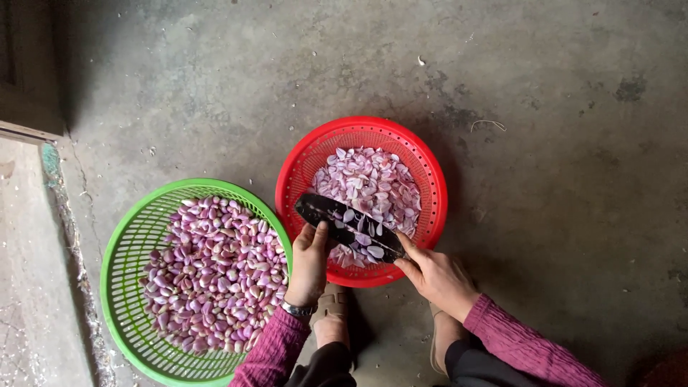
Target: Slicing shallots into a basket using a handheld mandoline slicer.
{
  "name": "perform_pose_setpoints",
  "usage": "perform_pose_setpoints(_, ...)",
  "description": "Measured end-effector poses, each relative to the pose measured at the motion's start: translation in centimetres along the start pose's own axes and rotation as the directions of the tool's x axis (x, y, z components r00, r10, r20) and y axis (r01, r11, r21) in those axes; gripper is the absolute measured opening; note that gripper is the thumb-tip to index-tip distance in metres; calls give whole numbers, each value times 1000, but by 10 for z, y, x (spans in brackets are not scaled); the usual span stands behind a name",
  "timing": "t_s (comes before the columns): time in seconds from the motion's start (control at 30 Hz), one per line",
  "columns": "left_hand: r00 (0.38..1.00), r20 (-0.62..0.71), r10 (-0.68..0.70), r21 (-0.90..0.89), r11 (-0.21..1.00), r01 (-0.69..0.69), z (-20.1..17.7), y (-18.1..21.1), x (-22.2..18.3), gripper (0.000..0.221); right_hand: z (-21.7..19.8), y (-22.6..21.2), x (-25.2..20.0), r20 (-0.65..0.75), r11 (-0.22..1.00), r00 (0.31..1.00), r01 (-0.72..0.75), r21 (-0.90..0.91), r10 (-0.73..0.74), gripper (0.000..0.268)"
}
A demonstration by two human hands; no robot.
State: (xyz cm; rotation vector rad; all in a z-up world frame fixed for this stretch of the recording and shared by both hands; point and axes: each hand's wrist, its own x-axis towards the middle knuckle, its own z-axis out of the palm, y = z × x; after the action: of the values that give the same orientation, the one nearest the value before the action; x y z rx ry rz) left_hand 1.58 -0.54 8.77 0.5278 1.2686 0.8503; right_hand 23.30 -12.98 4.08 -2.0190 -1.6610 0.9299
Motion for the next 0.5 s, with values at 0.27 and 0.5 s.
perform_pose_setpoints(0.27, 999, -9, -41, 116, 992, 42, 5, -5, 4, 48, 3, 5, 0, 4, 997, 1000, -8, -75, 8, 56)
perform_pose_setpoints(0.5, 999, -50, -2, -140, 990, -5, -14, -31, 26, 21, 2, 0, -4, 19, 996, 999, 47, -74, -46, 57)
